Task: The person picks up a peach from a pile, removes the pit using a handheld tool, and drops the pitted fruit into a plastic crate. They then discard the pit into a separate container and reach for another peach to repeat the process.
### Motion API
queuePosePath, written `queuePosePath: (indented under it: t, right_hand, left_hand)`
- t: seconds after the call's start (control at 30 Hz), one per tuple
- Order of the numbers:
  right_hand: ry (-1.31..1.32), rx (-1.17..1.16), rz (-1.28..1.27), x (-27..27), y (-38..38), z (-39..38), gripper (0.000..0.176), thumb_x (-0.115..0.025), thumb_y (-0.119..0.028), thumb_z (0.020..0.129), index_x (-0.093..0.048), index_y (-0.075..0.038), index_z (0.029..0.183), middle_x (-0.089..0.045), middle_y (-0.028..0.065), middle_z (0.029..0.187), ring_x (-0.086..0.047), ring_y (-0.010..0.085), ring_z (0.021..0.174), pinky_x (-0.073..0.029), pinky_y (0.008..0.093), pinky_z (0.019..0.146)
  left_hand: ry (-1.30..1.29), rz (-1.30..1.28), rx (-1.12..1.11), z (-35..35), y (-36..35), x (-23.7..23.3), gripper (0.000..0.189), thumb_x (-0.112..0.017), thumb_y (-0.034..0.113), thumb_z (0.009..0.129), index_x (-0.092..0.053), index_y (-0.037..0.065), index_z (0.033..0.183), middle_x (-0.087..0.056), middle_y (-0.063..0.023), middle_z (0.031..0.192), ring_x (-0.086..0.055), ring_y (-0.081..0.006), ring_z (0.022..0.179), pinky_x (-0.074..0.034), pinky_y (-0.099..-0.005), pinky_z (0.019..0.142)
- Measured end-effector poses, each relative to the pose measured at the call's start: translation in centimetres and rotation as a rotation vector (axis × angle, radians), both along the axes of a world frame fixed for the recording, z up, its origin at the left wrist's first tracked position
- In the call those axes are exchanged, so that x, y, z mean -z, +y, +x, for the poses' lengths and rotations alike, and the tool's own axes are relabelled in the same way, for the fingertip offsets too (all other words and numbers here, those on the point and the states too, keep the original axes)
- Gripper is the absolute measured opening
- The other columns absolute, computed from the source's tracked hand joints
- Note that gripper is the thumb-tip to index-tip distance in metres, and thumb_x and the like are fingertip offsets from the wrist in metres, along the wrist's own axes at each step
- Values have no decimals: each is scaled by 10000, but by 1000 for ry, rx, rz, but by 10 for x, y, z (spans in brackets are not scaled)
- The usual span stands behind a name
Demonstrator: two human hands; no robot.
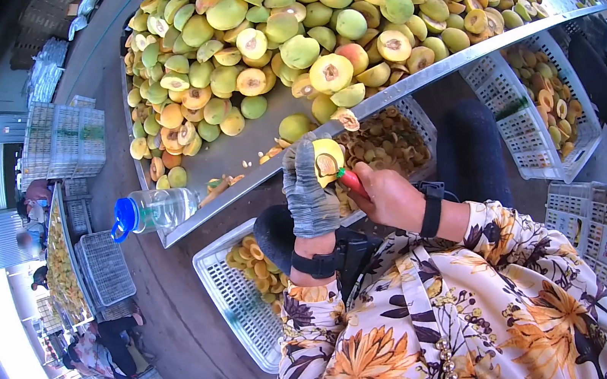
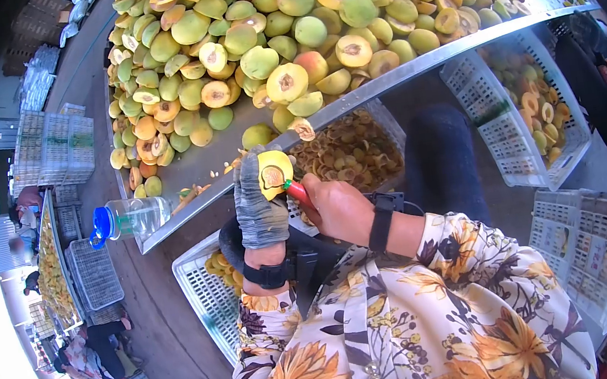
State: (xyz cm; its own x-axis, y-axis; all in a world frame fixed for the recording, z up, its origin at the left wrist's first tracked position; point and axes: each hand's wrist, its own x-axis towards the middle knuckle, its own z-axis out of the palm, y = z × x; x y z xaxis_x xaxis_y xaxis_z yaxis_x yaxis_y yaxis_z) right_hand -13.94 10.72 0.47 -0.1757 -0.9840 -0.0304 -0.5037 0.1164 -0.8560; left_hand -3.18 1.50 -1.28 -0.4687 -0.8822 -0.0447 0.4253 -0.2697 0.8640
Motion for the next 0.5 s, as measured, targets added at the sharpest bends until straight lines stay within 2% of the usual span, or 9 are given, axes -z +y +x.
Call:
queuePosePath:
  t: [0.07,0.2,0.27,0.3,0.33,0.4,0.47,0.5]
  right_hand:
    - [1,19,15,-2,1,4,202,-583,-85,761,-417,0,838,-515,231,593,-538,417,600,-412,444,502]
    - [-100,45,55,1,5,12,189,-561,-32,730,-418,6,847,-518,239,606,-541,417,611,-414,436,502]
    - [-102,9,67,4,7,11,190,-553,-10,712,-424,9,851,-521,242,614,-545,415,618,-418,433,510]
    - [-55,-75,45,5,4,4,184,-555,-13,700,-440,17,841,-528,236,604,-552,404,605,-428,435,518]
    - [-10,-159,24,6,2,0,179,-557,-15,688,-456,25,831,-535,230,594,-559,394,591,-438,438,526]
    - [-6,-215,65,-4,-5,-8,192,-568,-23,677,-483,26,842,-544,226,601,-561,390,590,-447,433,534]
    - [41,-360,96,-5,-10,-14,192,-558,-25,684,-500,29,859,-552,226,616,-564,390,599,-451,419,547]
    - [40,-365,94,-5,-12,-15,192,-558,-25,684,-500,29,859,-552,226,616,-564,390,599,-451,419,547]
  left_hand:
    - [-405,-418,-222,-11,8,-13,277,-577,250,851,-536,45,1034,-582,-66,989,-575,-175,905,-487,-292,792]
    - [-260,-375,-393,-21,10,-12,278,-587,261,846,-564,33,1003,-597,-65,957,-594,-175,846,-502,-284,733]
    - [-47,267,-87,-5,-2,-16,259,-591,261,844,-596,24,948,-617,-73,901,-608,-186,787,-512,-294,688]
    - [-9,238,-46,-2,-6,-15,234,-605,240,832,-608,17,904,-628,-84,835,-616,-197,738,-519,-309,653]
    - [-12,243,-52,3,-10,-15,234,-605,240,832,-608,17,904,-628,-84,835,-616,-197,738,-519,-309,653]
    - [-13,405,200,11,-19,-18,208,-606,204,825,-608,7,892,-630,-96,832,-617,-203,745,-518,-309,661]
    - [-49,388,198,17,-25,-14,188,-600,168,819,-604,-2,897,-630,-104,824,-618,-205,740,-515,-305,665]
    - [-83,338,269,19,-29,-12,179,-593,159,822,-604,-3,897,-631,-105,830,-619,-206,744,-515,-304,673]
